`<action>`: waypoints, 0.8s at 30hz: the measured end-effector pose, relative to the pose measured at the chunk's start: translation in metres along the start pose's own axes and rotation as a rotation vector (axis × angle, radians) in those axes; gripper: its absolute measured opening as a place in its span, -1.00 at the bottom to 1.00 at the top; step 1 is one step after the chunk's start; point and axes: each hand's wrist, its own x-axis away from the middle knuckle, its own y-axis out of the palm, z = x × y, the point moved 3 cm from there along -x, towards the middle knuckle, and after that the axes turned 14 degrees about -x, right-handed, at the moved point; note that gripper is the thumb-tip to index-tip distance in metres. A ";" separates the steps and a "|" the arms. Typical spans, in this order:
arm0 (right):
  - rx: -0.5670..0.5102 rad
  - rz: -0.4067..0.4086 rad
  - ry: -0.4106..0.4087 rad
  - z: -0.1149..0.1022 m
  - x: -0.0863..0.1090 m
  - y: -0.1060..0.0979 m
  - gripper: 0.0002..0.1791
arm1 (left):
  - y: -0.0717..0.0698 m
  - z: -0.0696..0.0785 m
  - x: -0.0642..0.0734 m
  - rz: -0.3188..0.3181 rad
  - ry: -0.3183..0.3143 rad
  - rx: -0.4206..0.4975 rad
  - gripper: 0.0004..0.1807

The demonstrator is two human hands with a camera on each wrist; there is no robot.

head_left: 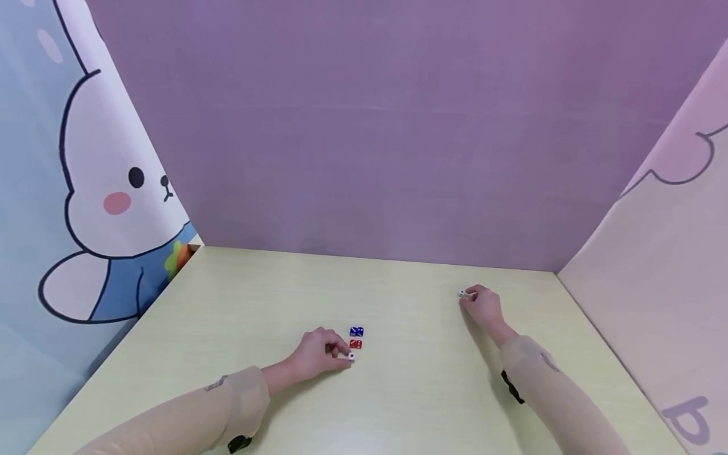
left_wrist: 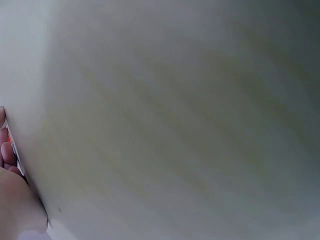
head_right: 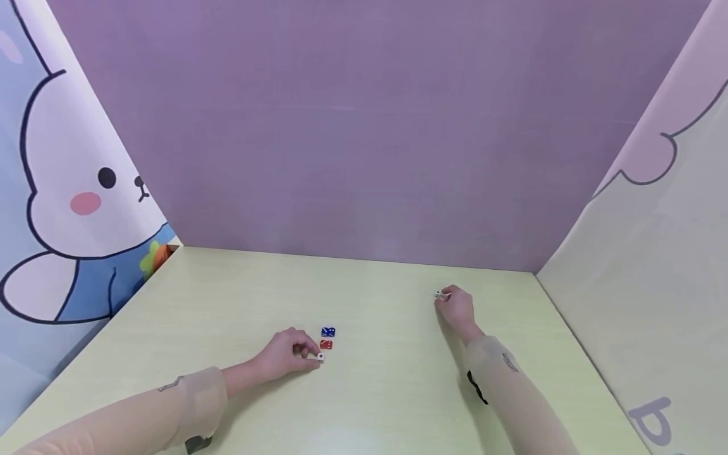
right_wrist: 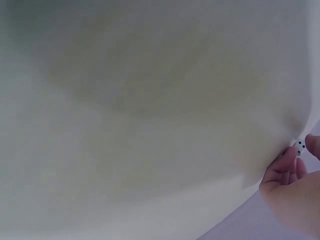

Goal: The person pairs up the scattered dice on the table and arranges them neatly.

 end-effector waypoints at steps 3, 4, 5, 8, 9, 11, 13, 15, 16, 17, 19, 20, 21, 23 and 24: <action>0.003 -0.007 0.009 0.000 -0.004 0.000 -0.65 | 0.000 0.000 0.000 -0.002 0.003 -0.003 -0.84; 0.010 -0.010 0.013 0.000 -0.006 0.000 -0.65 | 0.000 0.000 -0.001 0.000 0.005 -0.004 -0.84; 0.013 -0.015 0.014 0.000 -0.007 -0.001 -0.66 | 0.001 0.000 -0.001 0.001 0.005 -0.003 -0.84; 0.023 -0.039 0.026 0.002 -0.011 -0.001 -0.69 | 0.001 -0.001 -0.001 0.002 0.006 0.006 -0.84; 0.028 -0.047 0.030 0.002 -0.012 -0.001 -0.70 | 0.001 -0.001 -0.001 0.002 0.007 0.007 -0.84; 0.031 -0.064 0.035 0.003 -0.014 -0.002 -0.71 | 0.001 -0.001 -0.001 0.001 0.006 0.007 -0.83; 0.037 -0.077 0.043 0.004 -0.016 -0.002 -0.72 | 0.001 -0.001 -0.001 -0.002 0.003 0.006 -0.83; 0.036 -0.091 0.051 0.004 -0.016 -0.002 -0.72 | 0.001 0.000 -0.001 -0.002 0.001 0.004 -0.83; 0.034 -0.096 0.054 0.004 -0.016 -0.002 -0.72 | 0.001 0.000 -0.001 -0.003 -0.001 0.003 -0.83; 0.033 -0.099 0.059 0.004 -0.016 -0.002 -0.72 | 0.000 0.000 -0.001 -0.004 -0.003 0.001 -0.83; 0.034 -0.105 0.059 0.003 -0.016 -0.002 -0.73 | 0.000 0.001 -0.001 -0.002 -0.003 -0.002 -0.83; 0.034 -0.108 0.058 0.002 -0.016 -0.001 -0.74 | -0.001 0.001 -0.001 0.000 -0.004 -0.004 -0.83; 0.035 -0.110 0.057 0.002 -0.016 -0.001 -0.74 | -0.001 0.002 0.000 0.001 -0.005 -0.004 -0.83; 0.040 -0.114 0.054 0.002 -0.016 0.000 -0.75 | -0.001 0.002 0.000 0.002 -0.006 -0.006 -0.83; 0.042 -0.117 0.050 0.002 -0.016 0.001 -0.75 | -0.001 0.002 0.000 0.002 -0.005 -0.006 -0.83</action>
